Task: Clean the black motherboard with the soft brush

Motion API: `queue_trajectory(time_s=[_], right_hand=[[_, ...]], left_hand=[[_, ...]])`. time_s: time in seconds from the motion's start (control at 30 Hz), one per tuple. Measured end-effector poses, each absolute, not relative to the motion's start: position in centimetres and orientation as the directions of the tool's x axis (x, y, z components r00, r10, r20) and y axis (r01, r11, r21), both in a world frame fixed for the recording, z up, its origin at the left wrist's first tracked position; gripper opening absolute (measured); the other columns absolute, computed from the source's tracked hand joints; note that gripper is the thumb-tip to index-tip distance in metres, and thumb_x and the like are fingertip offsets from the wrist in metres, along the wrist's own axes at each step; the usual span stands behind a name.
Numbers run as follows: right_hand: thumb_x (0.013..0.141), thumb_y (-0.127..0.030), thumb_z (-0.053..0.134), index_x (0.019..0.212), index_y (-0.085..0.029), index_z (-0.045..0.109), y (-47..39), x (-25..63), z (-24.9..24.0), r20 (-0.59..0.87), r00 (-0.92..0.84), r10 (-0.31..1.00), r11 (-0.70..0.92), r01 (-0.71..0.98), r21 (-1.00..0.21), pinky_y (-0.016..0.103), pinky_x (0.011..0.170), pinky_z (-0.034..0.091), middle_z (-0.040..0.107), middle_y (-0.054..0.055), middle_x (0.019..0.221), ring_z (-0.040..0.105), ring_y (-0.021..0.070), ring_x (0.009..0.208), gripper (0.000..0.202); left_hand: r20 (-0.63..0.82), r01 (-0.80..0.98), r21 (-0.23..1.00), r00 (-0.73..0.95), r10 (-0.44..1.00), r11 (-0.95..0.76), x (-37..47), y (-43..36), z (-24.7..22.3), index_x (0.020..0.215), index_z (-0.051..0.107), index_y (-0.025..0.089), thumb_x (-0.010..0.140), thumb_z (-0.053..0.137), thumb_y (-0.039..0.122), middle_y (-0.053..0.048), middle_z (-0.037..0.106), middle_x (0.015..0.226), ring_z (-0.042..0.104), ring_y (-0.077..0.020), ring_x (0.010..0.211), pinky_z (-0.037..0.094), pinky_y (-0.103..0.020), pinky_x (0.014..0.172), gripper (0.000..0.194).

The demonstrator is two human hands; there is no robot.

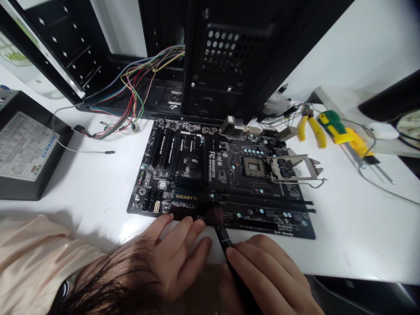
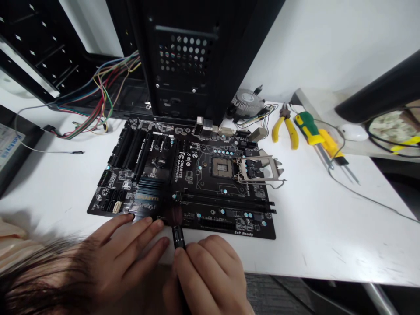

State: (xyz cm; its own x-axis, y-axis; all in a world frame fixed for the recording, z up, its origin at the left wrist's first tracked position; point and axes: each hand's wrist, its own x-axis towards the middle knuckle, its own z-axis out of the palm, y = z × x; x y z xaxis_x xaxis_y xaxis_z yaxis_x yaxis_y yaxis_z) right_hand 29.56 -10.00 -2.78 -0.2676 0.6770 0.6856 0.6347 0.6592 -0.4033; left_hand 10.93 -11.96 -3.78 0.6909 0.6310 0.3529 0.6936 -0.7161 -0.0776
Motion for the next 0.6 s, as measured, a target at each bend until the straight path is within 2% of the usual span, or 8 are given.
queue_trajectory(time_s=[0.17,0.4,0.6], right_hand=[[0.078,-0.005,0.055,0.076,-0.014,0.062,-10.5,30.2,-2.5,0.672,-0.306,0.674,0.662,0.653,-0.367,0.027,0.057,0.053,0.061,0.0,0.063,0.056,0.0111,0.061,0.012],[0.076,-0.005,0.058,0.069,-0.012,0.063,-10.0,30.3,-3.6,0.783,-0.254,0.568,0.72,0.615,-0.322,0.025,0.054,0.053,0.06,0.0,0.06,0.057,0.01,0.056,0.011],[0.079,-0.011,0.059,0.068,-0.016,0.063,-10.6,30.3,-4.2,0.807,-0.216,0.55,0.692,0.659,-0.295,0.027,0.052,0.054,0.06,0.0,0.058,0.059,0.012,0.054,0.013]], left_hand=[[0.38,0.705,-0.061,0.671,0.637,-0.707,11.1,-11.9,-3.9,0.119,0.058,0.015,0.098,0.044,0.017,-0.009,0.066,0.119,0.052,-0.0237,0.119,0.041,-0.044,0.095,0.026],[0.442,0.728,-0.031,0.624,0.644,-0.685,11.4,-11.9,-4.2,0.113,0.06,0.016,0.099,0.042,0.015,-0.008,0.069,0.113,0.055,-0.0217,0.113,0.039,-0.044,0.096,0.023],[0.372,0.714,-0.092,0.671,0.641,-0.694,11.1,-12.0,-3.9,0.118,0.059,0.017,0.099,0.043,0.021,-0.007,0.067,0.117,0.052,-0.0215,0.118,0.039,-0.043,0.098,0.025]])
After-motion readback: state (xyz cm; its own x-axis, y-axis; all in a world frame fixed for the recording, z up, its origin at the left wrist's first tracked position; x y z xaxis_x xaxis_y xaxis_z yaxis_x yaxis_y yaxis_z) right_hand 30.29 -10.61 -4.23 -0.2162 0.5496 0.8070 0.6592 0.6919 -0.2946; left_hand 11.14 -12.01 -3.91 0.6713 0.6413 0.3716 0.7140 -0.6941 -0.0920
